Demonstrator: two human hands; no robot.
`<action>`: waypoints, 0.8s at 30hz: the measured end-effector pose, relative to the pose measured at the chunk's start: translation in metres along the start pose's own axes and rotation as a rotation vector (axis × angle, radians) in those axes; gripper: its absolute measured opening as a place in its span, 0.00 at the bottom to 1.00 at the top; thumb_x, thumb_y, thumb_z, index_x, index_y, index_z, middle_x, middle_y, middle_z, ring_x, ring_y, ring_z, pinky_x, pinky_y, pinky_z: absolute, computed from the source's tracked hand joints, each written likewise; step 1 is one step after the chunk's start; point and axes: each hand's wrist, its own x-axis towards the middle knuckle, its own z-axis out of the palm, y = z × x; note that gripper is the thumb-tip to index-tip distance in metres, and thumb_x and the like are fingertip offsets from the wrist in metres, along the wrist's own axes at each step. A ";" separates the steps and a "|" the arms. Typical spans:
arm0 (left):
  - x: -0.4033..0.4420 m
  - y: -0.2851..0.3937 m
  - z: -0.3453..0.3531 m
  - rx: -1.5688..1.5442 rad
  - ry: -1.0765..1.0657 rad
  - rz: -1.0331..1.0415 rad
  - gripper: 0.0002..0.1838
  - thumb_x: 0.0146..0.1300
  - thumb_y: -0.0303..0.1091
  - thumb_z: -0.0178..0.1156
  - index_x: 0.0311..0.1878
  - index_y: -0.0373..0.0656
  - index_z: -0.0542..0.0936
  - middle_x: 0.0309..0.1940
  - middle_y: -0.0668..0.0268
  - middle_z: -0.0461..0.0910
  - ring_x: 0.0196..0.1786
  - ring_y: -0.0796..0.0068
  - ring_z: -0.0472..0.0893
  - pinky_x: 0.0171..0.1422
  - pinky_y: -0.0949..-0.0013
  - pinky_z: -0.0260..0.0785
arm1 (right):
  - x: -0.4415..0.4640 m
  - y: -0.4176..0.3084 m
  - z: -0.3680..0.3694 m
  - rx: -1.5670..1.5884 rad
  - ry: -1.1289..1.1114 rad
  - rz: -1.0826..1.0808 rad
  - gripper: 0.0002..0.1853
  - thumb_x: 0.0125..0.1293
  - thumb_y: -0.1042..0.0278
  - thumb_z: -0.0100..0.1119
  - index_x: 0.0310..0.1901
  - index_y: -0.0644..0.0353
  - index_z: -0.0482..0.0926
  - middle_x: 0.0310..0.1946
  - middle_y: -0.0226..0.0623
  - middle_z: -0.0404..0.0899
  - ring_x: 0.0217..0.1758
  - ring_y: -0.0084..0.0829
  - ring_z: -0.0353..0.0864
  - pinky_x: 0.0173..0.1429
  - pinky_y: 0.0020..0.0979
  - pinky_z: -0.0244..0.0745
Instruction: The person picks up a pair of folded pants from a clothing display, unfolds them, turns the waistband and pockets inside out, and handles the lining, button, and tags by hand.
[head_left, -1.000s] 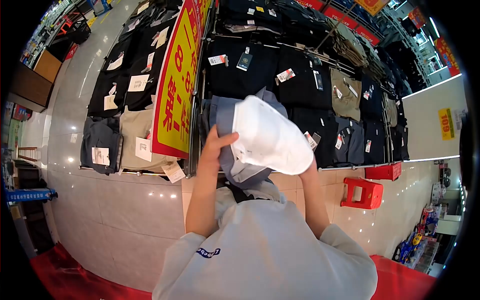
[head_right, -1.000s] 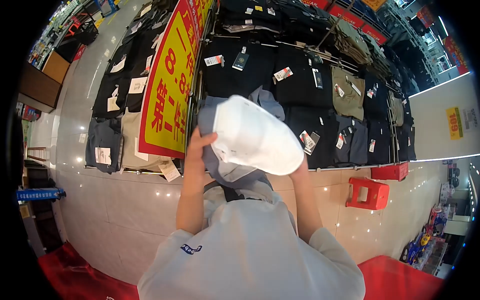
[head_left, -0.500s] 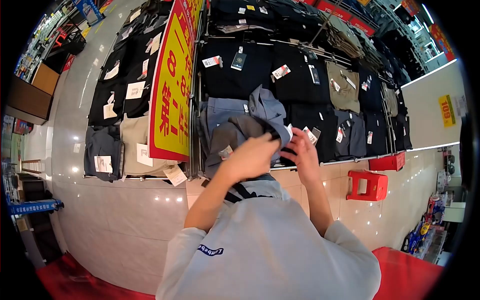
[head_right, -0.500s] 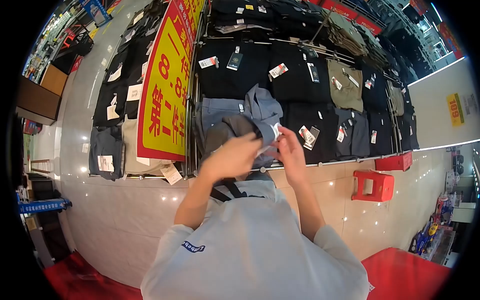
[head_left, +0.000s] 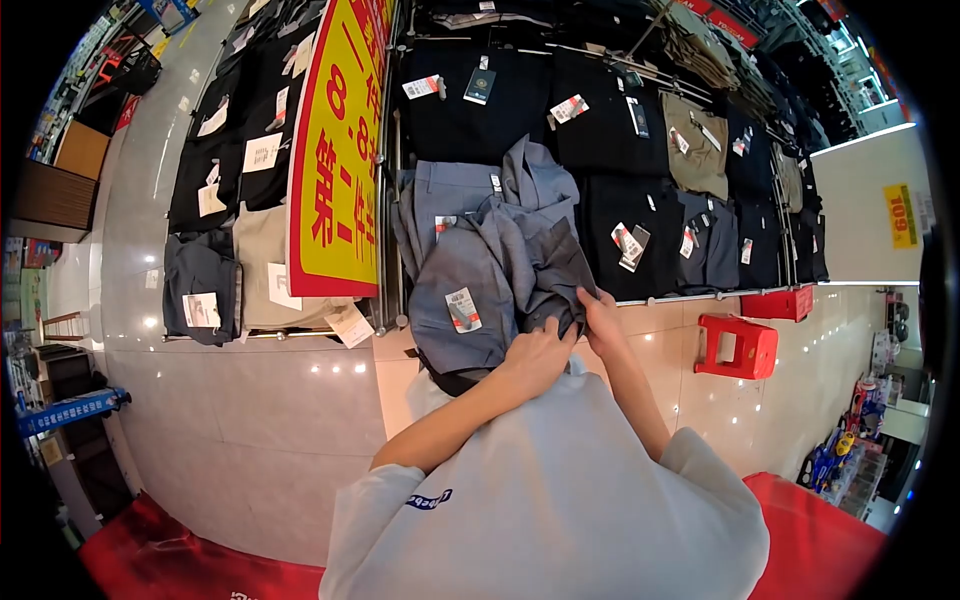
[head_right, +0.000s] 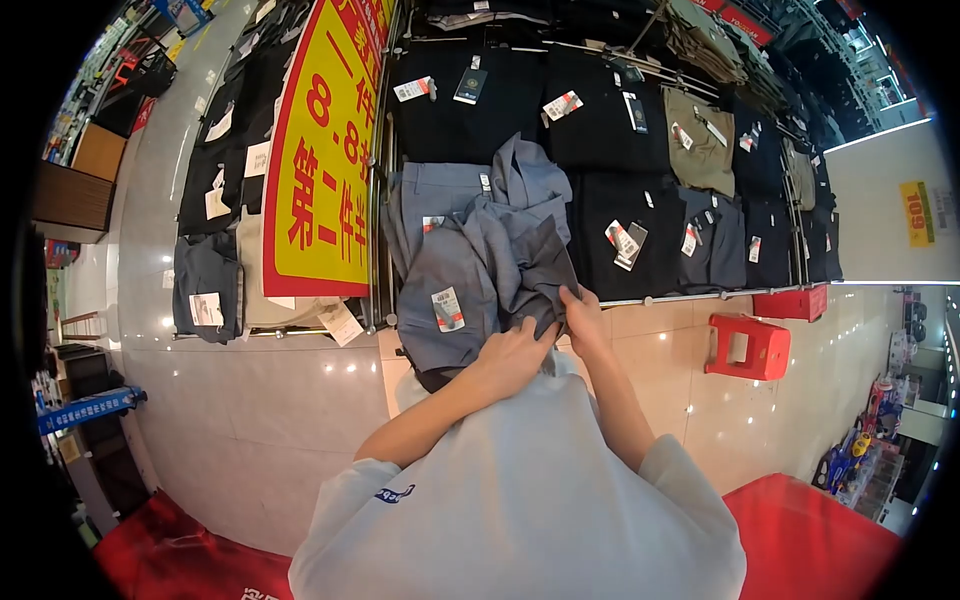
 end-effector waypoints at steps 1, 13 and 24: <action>-0.001 -0.002 0.003 -0.006 -0.040 -0.018 0.30 0.58 0.27 0.60 0.66 0.35 0.72 0.47 0.44 0.74 0.41 0.48 0.84 0.39 0.55 0.79 | 0.001 -0.001 -0.003 -0.008 0.016 0.025 0.15 0.78 0.65 0.51 0.54 0.68 0.78 0.42 0.37 0.84 0.42 0.27 0.83 0.43 0.30 0.81; -0.016 -0.007 -0.008 -0.406 0.296 -0.002 0.25 0.66 0.43 0.64 0.61 0.38 0.77 0.50 0.54 0.76 0.54 0.53 0.79 0.56 0.58 0.73 | -0.023 -0.039 0.005 0.378 -0.239 -0.007 0.24 0.81 0.53 0.43 0.64 0.64 0.71 0.59 0.37 0.79 0.61 0.32 0.79 0.66 0.38 0.74; -0.008 -0.019 -0.034 -0.309 0.748 -0.188 0.29 0.52 0.29 0.73 0.57 0.42 0.72 0.55 0.55 0.72 0.60 0.48 0.71 0.64 0.55 0.66 | -0.043 -0.060 0.027 0.486 -0.314 0.060 0.30 0.80 0.44 0.41 0.67 0.63 0.69 0.63 0.38 0.77 0.65 0.35 0.77 0.71 0.42 0.70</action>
